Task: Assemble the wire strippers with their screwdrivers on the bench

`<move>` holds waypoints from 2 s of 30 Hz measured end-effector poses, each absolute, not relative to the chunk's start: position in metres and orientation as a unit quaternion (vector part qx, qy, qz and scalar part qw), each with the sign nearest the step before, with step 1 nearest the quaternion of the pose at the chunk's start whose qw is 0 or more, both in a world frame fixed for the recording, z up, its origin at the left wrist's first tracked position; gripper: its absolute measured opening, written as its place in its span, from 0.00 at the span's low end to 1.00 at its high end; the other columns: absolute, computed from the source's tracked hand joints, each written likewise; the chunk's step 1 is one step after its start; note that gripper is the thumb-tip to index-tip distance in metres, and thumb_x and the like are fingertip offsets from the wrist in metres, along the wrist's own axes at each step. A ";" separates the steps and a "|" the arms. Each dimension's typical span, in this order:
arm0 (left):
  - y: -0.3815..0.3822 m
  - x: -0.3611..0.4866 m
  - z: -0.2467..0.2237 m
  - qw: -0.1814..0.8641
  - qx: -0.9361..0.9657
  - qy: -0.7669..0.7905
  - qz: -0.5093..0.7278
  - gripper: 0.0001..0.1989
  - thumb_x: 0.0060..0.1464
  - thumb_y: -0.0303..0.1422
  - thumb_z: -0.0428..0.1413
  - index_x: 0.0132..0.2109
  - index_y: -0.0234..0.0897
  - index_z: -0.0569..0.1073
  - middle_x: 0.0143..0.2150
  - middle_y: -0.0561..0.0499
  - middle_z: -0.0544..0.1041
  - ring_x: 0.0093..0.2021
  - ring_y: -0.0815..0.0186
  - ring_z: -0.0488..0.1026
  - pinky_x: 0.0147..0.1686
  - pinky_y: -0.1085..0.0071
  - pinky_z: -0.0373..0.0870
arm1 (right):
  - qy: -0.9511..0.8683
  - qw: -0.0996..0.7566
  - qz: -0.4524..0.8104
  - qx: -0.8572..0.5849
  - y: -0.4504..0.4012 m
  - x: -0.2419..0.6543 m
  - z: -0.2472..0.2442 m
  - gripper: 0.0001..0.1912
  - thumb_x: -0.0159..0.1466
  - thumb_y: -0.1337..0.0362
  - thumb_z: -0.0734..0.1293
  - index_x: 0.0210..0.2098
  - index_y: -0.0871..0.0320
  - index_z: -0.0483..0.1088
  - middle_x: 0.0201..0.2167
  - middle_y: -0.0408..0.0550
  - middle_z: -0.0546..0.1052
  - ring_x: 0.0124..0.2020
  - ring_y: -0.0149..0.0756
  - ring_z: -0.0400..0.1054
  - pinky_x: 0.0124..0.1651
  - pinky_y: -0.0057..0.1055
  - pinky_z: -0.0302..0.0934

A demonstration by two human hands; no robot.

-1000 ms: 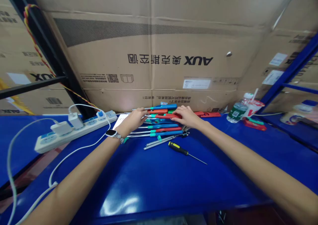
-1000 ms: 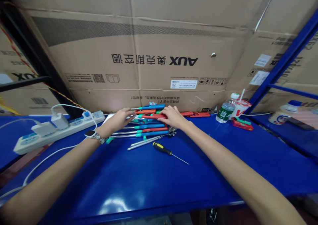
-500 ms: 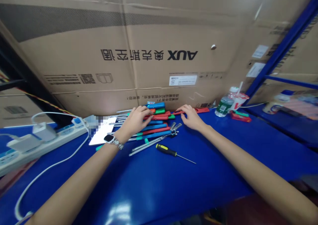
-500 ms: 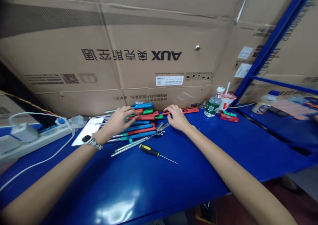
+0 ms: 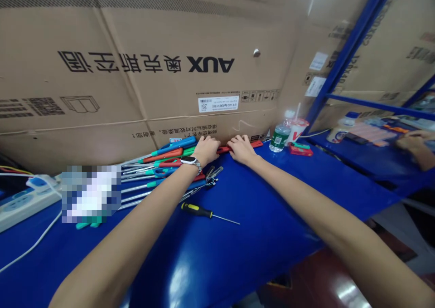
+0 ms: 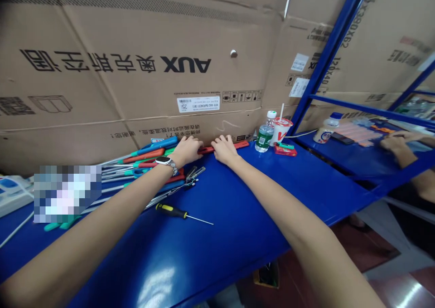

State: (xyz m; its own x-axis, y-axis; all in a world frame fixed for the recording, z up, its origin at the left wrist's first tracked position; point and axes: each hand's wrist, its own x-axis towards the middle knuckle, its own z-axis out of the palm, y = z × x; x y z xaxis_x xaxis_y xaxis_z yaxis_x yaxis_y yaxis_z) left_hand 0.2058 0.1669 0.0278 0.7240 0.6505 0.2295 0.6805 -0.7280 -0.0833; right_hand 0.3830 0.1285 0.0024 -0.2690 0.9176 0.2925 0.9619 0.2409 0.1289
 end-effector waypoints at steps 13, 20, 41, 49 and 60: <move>0.138 0.189 0.052 0.050 -0.920 -0.325 -0.214 0.08 0.63 0.30 0.56 0.48 0.36 0.76 0.50 0.41 0.77 0.55 0.49 0.71 0.56 0.54 0.64 | -0.765 0.271 -0.078 -0.579 0.065 0.406 0.003 0.08 0.71 0.60 0.60 0.43 0.56 0.68 0.43 0.54 0.81 0.42 0.47 0.72 0.55 0.46 0.57; 0.071 0.128 0.036 -0.223 -0.761 -0.373 -0.481 0.19 0.63 0.44 0.58 0.53 0.37 0.69 0.42 0.46 0.77 0.39 0.60 0.77 0.42 0.62 0.75 | -0.738 0.404 0.081 -0.534 0.007 0.346 -0.004 0.11 0.71 0.54 0.62 0.47 0.54 0.65 0.38 0.51 0.79 0.39 0.45 0.74 0.42 0.39 0.65; 0.001 -0.019 0.003 -0.576 -0.576 -0.327 -0.479 0.20 0.54 0.41 0.66 0.49 0.34 0.78 0.43 0.44 0.84 0.40 0.61 0.82 0.48 0.62 0.79 | -0.744 0.475 0.308 -0.355 -0.007 0.216 -0.015 0.19 0.69 0.55 0.67 0.56 0.52 0.66 0.46 0.51 0.76 0.49 0.41 0.73 0.56 0.46 0.68; 0.003 -0.014 -0.004 -0.507 -0.617 -0.344 -0.494 0.21 0.52 0.46 0.68 0.45 0.35 0.79 0.37 0.46 0.84 0.36 0.61 0.82 0.44 0.62 0.80 | -0.679 0.525 0.378 -0.346 -0.012 0.218 -0.021 0.25 0.62 0.53 0.74 0.55 0.50 0.65 0.38 0.45 0.80 0.40 0.39 0.77 0.52 0.44 0.70; -0.004 -0.007 -0.007 -0.578 -0.557 -0.309 -0.511 0.18 0.48 0.38 0.71 0.43 0.34 0.79 0.38 0.48 0.84 0.40 0.63 0.82 0.47 0.64 0.78 | -0.683 0.536 0.325 -0.375 -0.022 0.218 -0.016 0.15 0.69 0.50 0.65 0.45 0.53 0.74 0.44 0.48 0.81 0.42 0.40 0.76 0.48 0.40 0.71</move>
